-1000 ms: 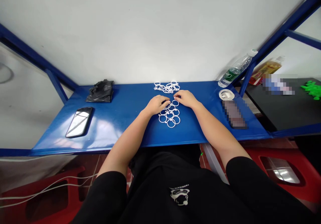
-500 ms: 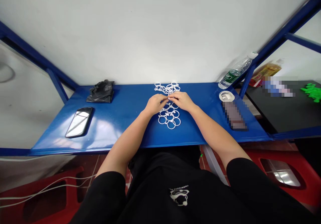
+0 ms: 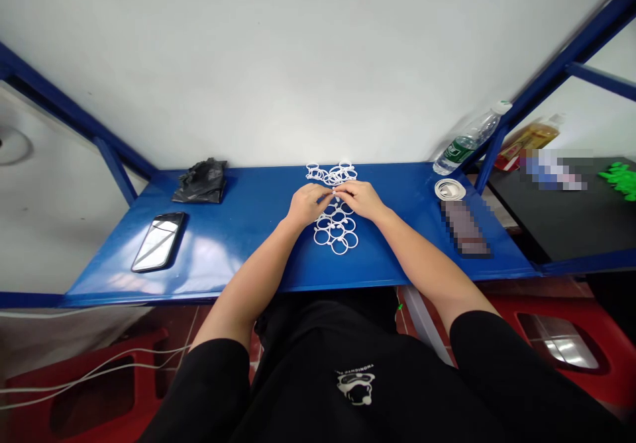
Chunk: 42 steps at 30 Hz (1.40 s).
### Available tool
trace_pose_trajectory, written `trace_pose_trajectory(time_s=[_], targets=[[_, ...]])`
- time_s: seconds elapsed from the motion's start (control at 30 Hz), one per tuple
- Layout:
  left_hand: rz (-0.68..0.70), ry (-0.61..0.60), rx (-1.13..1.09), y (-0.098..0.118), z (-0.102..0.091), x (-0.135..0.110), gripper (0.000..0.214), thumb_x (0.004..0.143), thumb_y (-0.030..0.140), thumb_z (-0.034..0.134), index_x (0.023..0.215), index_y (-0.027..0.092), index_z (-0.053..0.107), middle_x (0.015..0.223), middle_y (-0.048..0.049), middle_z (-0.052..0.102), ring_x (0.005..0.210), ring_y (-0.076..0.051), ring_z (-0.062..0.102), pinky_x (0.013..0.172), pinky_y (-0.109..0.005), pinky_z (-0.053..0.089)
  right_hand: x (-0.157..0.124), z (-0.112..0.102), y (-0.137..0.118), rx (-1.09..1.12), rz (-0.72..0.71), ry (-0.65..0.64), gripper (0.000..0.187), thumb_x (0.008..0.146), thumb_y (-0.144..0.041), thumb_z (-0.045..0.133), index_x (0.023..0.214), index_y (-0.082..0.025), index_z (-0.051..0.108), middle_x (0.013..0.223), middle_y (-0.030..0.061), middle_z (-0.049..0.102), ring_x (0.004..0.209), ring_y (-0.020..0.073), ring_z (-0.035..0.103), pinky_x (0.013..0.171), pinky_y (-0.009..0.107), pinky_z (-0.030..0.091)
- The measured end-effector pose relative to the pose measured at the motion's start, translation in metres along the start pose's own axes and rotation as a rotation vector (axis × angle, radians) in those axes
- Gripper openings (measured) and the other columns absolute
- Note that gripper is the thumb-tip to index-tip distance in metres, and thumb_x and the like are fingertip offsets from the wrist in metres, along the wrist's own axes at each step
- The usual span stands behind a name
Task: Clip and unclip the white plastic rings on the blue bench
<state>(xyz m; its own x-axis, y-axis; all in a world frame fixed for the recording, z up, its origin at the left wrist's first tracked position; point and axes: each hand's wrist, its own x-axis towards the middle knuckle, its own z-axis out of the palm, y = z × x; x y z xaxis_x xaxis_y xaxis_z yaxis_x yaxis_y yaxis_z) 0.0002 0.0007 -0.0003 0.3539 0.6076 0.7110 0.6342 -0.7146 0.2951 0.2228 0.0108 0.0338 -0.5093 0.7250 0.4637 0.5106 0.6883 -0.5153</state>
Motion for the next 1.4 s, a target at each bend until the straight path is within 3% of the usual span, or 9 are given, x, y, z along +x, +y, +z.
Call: trace_pose_trajectory(time_s=[0.13,0.5,0.77,1.0,1.13,1.2,1.3,1.4], targets=[[0.037,0.022,0.006,0.0,0.002,0.0,0.025,0.106,0.038,0.061,0.099,0.021,0.078,0.09,-0.0072,0.08,0.084,-0.02,0.073,0.078,-0.034,0.054,-0.001,0.001,0.001,-0.02,-0.011,0.007,0.022,0.102,-0.028,0.061,0.109,-0.025,0.082,0.106,0.0049,0.083,0.098,0.0234,0.076,0.091,0.037,0.058],[0.025,-0.068,0.034,0.004,-0.002,0.002,0.024,0.107,0.034,0.06,0.091,0.021,0.073,0.088,-0.0054,0.079,0.083,-0.02,0.072,0.083,-0.038,0.048,-0.001,0.002,0.003,-0.036,-0.02,0.0,0.015,0.099,-0.025,0.065,0.098,-0.023,0.08,0.094,0.0044,0.081,0.085,0.0214,0.073,0.08,0.033,0.052],[-0.032,-0.018,0.041,0.004,-0.002,0.001,0.021,0.106,0.032,0.061,0.097,0.021,0.076,0.089,-0.0055,0.079,0.084,-0.021,0.072,0.081,-0.037,0.048,-0.002,-0.008,0.002,-0.069,-0.002,0.102,0.018,0.099,-0.031,0.062,0.095,-0.022,0.077,0.091,0.0049,0.078,0.08,0.0202,0.069,0.076,0.032,0.051],[-0.11,0.002,-0.007,-0.003,-0.004,0.001,0.02,0.103,0.031,0.063,0.093,0.02,0.076,0.084,-0.0044,0.077,0.08,-0.02,0.071,0.08,-0.035,0.052,-0.002,-0.036,0.025,-0.31,0.185,-0.07,0.013,0.091,-0.029,0.066,0.086,-0.021,0.077,0.094,0.006,0.079,0.083,0.0234,0.069,0.074,0.034,0.045],[-0.14,-0.043,-0.021,-0.003,-0.004,0.0,0.02,0.103,0.032,0.062,0.096,0.02,0.076,0.085,-0.0049,0.077,0.081,-0.02,0.071,0.081,-0.035,0.054,-0.001,-0.028,0.032,-0.228,0.237,-0.138,0.042,0.104,-0.045,0.052,0.08,-0.021,0.077,0.083,0.0059,0.077,0.08,0.0228,0.069,0.075,0.034,0.048],[-0.154,-0.066,-0.02,-0.002,-0.004,0.0,0.02,0.103,0.033,0.062,0.096,0.02,0.076,0.087,-0.0051,0.077,0.082,-0.02,0.071,0.082,-0.035,0.055,-0.001,-0.021,0.035,-0.222,0.258,-0.052,0.048,0.108,-0.046,0.045,0.087,-0.021,0.079,0.088,0.0079,0.077,0.087,0.0243,0.07,0.082,0.035,0.051],[-0.162,-0.089,-0.022,-0.002,-0.005,0.0,0.019,0.103,0.031,0.062,0.096,0.02,0.077,0.088,-0.0052,0.077,0.083,-0.02,0.071,0.083,-0.035,0.055,-0.001,-0.014,0.043,-0.235,0.28,0.043,0.043,0.108,-0.045,0.045,0.115,-0.022,0.08,0.118,0.0106,0.076,0.11,0.0273,0.071,0.097,0.039,0.055],[-0.17,-0.112,-0.018,-0.002,-0.004,0.0,0.019,0.103,0.03,0.062,0.097,0.02,0.077,0.089,-0.0054,0.077,0.085,-0.021,0.071,0.083,-0.035,0.055,0.001,-0.011,0.052,-0.241,0.335,-0.033,0.047,0.109,-0.046,0.042,0.145,-0.028,0.068,0.153,0.0081,0.061,0.136,0.0288,0.062,0.111,0.044,0.054]])
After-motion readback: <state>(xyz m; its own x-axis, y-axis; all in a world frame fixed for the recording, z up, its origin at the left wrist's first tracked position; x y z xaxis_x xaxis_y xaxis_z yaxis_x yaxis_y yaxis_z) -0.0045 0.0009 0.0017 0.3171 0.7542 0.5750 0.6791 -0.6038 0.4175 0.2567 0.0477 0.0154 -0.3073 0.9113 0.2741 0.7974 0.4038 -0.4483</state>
